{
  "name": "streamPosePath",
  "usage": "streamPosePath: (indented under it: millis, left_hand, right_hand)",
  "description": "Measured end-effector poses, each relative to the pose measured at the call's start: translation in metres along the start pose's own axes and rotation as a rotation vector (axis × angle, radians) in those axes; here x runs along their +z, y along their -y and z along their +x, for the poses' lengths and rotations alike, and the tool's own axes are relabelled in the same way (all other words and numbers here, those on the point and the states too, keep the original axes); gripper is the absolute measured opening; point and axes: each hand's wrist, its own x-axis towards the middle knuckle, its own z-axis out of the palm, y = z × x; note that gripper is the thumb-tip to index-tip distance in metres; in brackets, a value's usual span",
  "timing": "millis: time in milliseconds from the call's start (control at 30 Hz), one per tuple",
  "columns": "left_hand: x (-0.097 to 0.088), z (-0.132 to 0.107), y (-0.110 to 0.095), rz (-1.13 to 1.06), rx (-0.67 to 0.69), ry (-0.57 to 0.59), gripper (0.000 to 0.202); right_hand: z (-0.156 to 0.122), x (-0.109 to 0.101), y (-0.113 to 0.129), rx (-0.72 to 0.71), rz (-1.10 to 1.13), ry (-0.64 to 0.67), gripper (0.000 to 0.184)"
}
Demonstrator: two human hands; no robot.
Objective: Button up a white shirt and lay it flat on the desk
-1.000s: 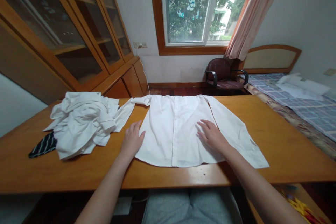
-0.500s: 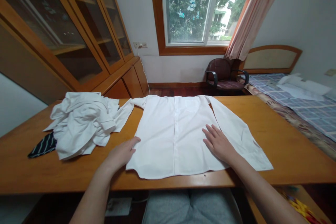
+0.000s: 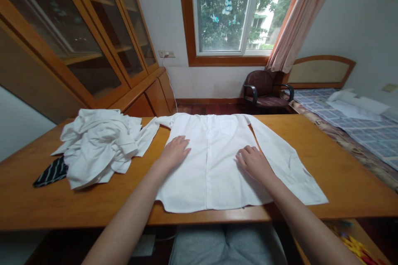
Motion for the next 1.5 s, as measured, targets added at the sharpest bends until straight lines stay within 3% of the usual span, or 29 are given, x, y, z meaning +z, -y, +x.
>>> streamPosePath:
  millis: [133,267,433,733,933,1200,1500]
  left_hand:
    - [0.030,0.021,0.001,0.029,-0.080,-0.093,0.049]
    - [0.047,0.020,0.006,0.021,-0.162,-0.204,0.046]
    - [0.047,0.010,0.006,0.027,-0.263,-0.261,0.040]
    - [0.040,0.014,0.011,0.033,-0.293,-0.146,0.021]
    - [0.037,0.004,0.007,0.050,-0.274,-0.103,0.022]
    - [0.028,-0.038,-0.005,0.118,-0.206,-0.026,0.022]
    - [0.003,-0.082,-0.015,0.073,-0.129,0.188,0.027]
  right_hand:
    - [0.038,0.012,0.012,-0.020,0.051,-0.115,0.029]
    - [0.063,0.032,0.017,-0.024,0.084,-0.142,0.029]
    - [0.070,0.048,0.011,0.067,0.060,-0.140,0.023]
    - [0.070,0.052,0.004,0.038,0.096,-0.046,0.016]
    - [0.058,0.049,0.009,0.059,0.134,-0.032,0.017]
    - [0.023,0.045,0.019,0.046,0.159,-0.040,0.017]
    - [-0.021,0.024,0.043,0.071,0.112,0.046,0.019]
